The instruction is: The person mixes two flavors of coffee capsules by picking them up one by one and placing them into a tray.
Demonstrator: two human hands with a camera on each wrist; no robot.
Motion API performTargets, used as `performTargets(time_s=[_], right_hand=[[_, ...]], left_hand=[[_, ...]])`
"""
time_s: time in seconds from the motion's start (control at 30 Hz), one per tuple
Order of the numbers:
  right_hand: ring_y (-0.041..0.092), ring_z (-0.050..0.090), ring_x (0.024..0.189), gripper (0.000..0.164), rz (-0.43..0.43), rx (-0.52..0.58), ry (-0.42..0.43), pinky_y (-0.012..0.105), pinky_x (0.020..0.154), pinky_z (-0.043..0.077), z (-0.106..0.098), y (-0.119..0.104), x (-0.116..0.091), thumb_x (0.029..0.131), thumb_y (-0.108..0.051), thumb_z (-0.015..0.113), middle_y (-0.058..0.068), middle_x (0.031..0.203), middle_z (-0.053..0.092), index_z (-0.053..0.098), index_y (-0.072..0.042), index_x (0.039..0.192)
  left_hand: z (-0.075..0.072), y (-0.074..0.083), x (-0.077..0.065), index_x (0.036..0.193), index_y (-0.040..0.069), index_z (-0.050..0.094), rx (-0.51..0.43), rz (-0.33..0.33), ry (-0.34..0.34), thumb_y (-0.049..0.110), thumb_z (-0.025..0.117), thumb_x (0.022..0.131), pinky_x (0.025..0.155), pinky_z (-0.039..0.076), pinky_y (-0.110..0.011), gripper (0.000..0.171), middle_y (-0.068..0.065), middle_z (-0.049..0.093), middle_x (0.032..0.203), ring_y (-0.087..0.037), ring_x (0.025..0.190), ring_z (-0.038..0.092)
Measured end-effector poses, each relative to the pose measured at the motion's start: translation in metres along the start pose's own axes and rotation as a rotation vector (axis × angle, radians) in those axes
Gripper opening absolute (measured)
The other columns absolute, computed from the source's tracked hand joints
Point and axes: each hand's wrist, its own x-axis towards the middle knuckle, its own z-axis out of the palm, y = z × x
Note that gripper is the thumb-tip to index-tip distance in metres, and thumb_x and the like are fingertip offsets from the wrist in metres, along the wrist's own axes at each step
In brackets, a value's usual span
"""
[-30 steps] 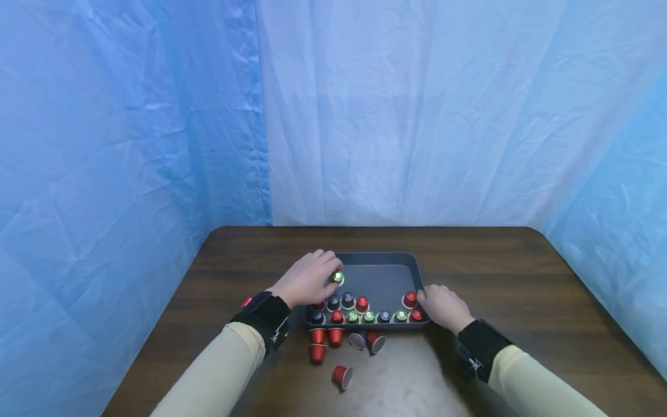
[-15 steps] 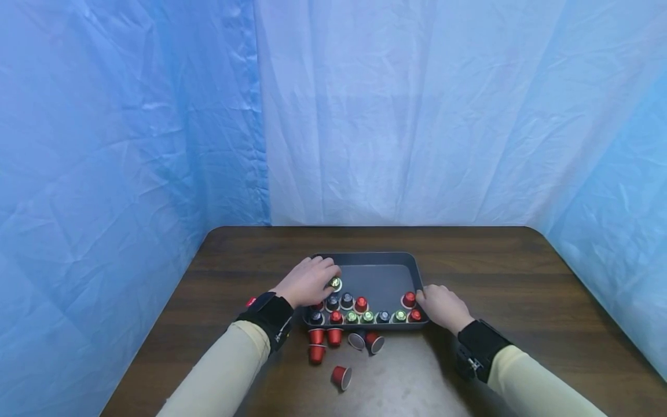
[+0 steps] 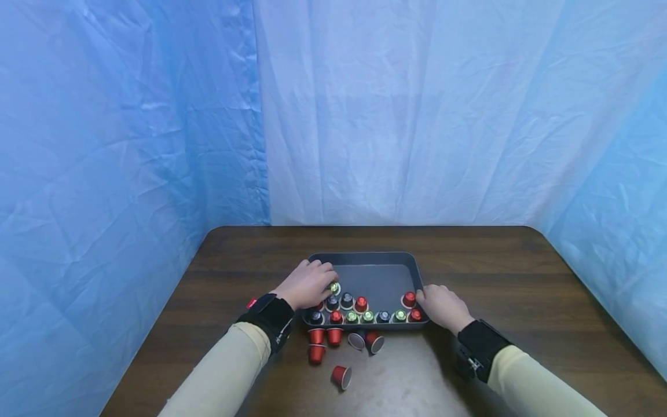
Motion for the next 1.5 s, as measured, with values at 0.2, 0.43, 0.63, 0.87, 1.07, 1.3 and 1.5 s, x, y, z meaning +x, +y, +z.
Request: performTargets(time_s=[0.2,0.43,0.63,0.87,1.07,1.3,1.5], right_hand=[[0.022,0.055,0.068,0.037,0.01,0.008,-0.007,0.033,0.06,0.044,-0.001,0.0,0.0,0.105,-0.028,0.051,0.007,0.079,0.06,0.07,0.004,0.109],[0.022,0.055,0.069,0.037,0.004,0.005,-0.005,0.034,0.061,0.044,-0.002,-0.001,-0.002,0.105,-0.028,0.051,0.007,0.079,0.06,0.07,0.004,0.108],[0.022,0.055,0.069,0.036,-0.009,0.003,0.004,0.034,0.062,0.045,-0.002,-0.002,-0.001,0.105,-0.026,0.052,0.008,0.08,0.062,0.07,0.004,0.107],[0.021,0.055,0.067,0.036,-0.003,0.001,-0.004,0.033,0.06,0.044,-0.002,-0.001,-0.002,0.105,-0.026,0.052,0.007,0.077,0.059,0.069,0.005,0.106],[0.021,0.054,0.066,0.036,-0.005,-0.003,-0.004,0.033,0.059,0.043,-0.002,-0.001,-0.002,0.105,-0.026,0.051,0.007,0.075,0.058,0.069,0.004,0.104],[0.021,0.053,0.065,0.036,-0.01,-0.003,-0.006,0.033,0.058,0.042,-0.003,-0.001,-0.003,0.105,-0.026,0.05,0.007,0.073,0.055,0.069,0.003,0.101],[0.021,0.054,0.066,0.036,-0.013,-0.013,-0.003,0.034,0.059,0.043,-0.004,-0.003,-0.003,0.105,-0.026,0.05,0.007,0.075,0.057,0.069,0.004,0.102]], left_hand=[[0.002,-0.001,-0.001,0.13,0.021,0.069,0.022,0.003,0.001,0.034,0.071,0.097,0.106,0.043,-0.046,0.036,0.001,0.066,0.124,-0.021,0.12,0.057],[-0.003,-0.001,-0.006,0.131,0.021,0.069,-0.001,0.001,0.01,0.032,0.071,0.097,0.107,0.042,-0.047,0.036,0.001,0.065,0.126,-0.021,0.121,0.056],[-0.008,-0.001,-0.011,0.132,0.023,0.068,-0.027,0.027,0.016,0.033,0.071,0.096,0.107,0.044,-0.044,0.037,0.003,0.065,0.126,-0.019,0.121,0.055],[-0.019,0.006,-0.019,0.133,0.021,0.068,-0.038,0.097,0.038,0.031,0.073,0.095,0.106,0.045,-0.043,0.04,0.001,0.065,0.127,-0.02,0.119,0.056],[-0.027,0.018,-0.027,0.133,0.021,0.068,-0.022,0.166,0.07,0.031,0.073,0.095,0.103,0.046,-0.04,0.039,0.002,0.065,0.126,-0.019,0.118,0.057],[-0.033,0.032,-0.034,0.131,0.024,0.068,-0.01,0.253,0.102,0.029,0.075,0.093,0.102,0.047,-0.037,0.039,0.005,0.066,0.121,-0.016,0.113,0.058],[-0.035,0.043,-0.038,0.13,0.026,0.068,0.003,0.356,0.103,0.03,0.074,0.093,0.095,0.049,-0.032,0.038,0.007,0.066,0.12,-0.013,0.106,0.057]])
